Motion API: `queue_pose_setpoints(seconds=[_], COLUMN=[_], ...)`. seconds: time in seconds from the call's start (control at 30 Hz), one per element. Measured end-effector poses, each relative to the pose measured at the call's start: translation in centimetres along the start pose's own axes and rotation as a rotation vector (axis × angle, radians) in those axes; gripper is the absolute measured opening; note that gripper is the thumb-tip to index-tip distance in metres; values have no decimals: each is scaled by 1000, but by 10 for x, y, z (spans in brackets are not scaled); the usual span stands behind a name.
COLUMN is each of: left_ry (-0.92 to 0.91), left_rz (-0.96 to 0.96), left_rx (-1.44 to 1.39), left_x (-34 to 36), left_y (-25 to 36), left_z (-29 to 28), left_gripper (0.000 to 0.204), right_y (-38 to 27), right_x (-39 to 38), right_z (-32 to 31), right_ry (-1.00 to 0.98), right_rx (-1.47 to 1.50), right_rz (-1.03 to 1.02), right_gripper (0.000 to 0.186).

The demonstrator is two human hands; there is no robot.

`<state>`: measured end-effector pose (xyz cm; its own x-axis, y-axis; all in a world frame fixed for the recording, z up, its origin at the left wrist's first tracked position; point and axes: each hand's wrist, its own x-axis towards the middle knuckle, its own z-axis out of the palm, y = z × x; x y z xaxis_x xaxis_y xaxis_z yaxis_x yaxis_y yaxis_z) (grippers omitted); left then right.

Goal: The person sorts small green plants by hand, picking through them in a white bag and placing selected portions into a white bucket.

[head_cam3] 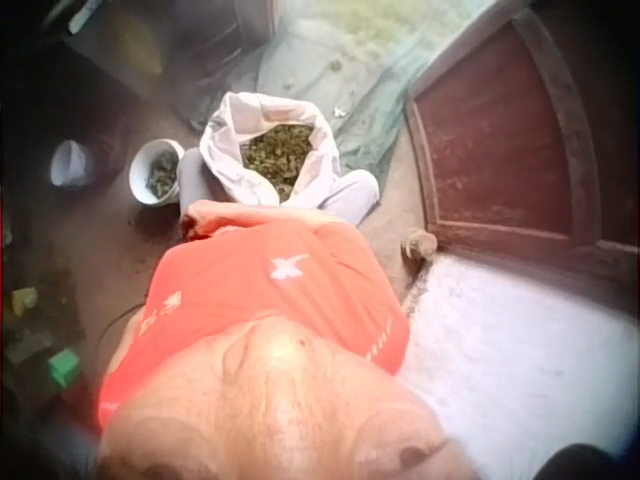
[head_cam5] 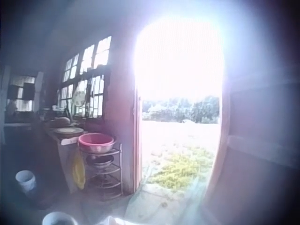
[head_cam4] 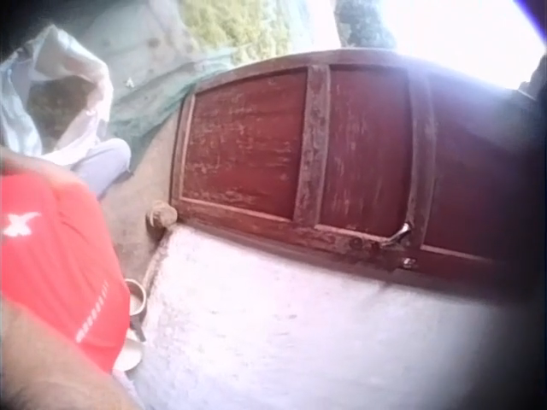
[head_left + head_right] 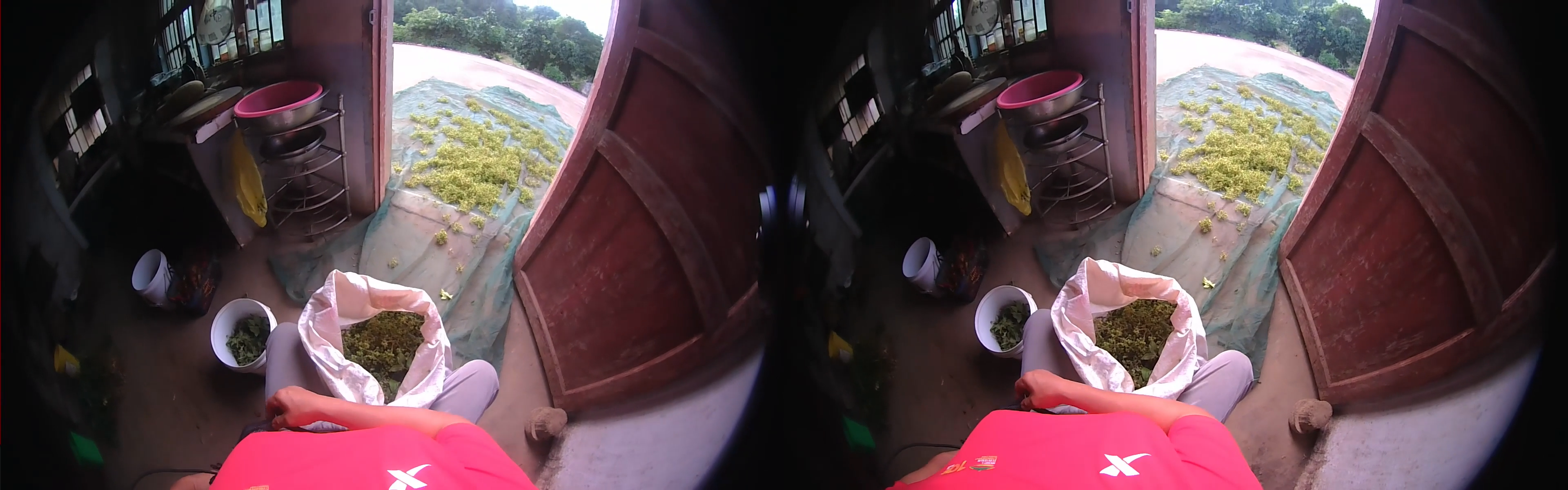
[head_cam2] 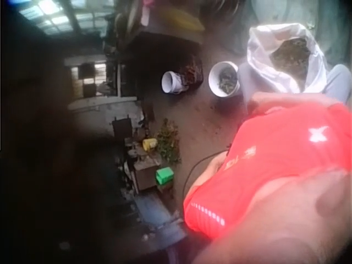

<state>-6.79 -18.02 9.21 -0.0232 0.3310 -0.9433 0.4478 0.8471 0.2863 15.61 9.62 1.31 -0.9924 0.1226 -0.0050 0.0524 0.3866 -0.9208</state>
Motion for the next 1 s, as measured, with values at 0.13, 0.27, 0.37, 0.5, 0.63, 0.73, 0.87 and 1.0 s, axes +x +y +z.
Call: queue_pose_setpoints(seconds=[0.13,0.27,0.37,0.5,0.63,0.73,0.87,1.0], left_ry=[-87,71,448,453,285,227,243,224], left_rz=[-124,-9,315,666,739,730,761,703], left_rx=[-10,-126,-410,-444,-390,-337,-350,-333], left_x=[13,63,119,147,165,172,170,152], left_y=[-26,-8,34,121,158,167,169,153], left_z=[-3,-44,-68,-68,-49,-42,-40,-40], left_gripper=[23,19,15,20,19,19,18,18], right_y=[-5,6,-13,-44,9,40,67,80], right_x=[-11,-25,-47,-103,-148,-154,-131,-103], right_z=[12,7,-20,-77,-103,-106,-99,-108], right_ry=[-128,-60,54,223,595,659,667,533], right_rx=[47,43,-111,517,74,-214,-454,-683], right_rz=[-65,-16,-6,209,498,647,635,646], right_gripper=[24,23,24,13,13,18,31,69])
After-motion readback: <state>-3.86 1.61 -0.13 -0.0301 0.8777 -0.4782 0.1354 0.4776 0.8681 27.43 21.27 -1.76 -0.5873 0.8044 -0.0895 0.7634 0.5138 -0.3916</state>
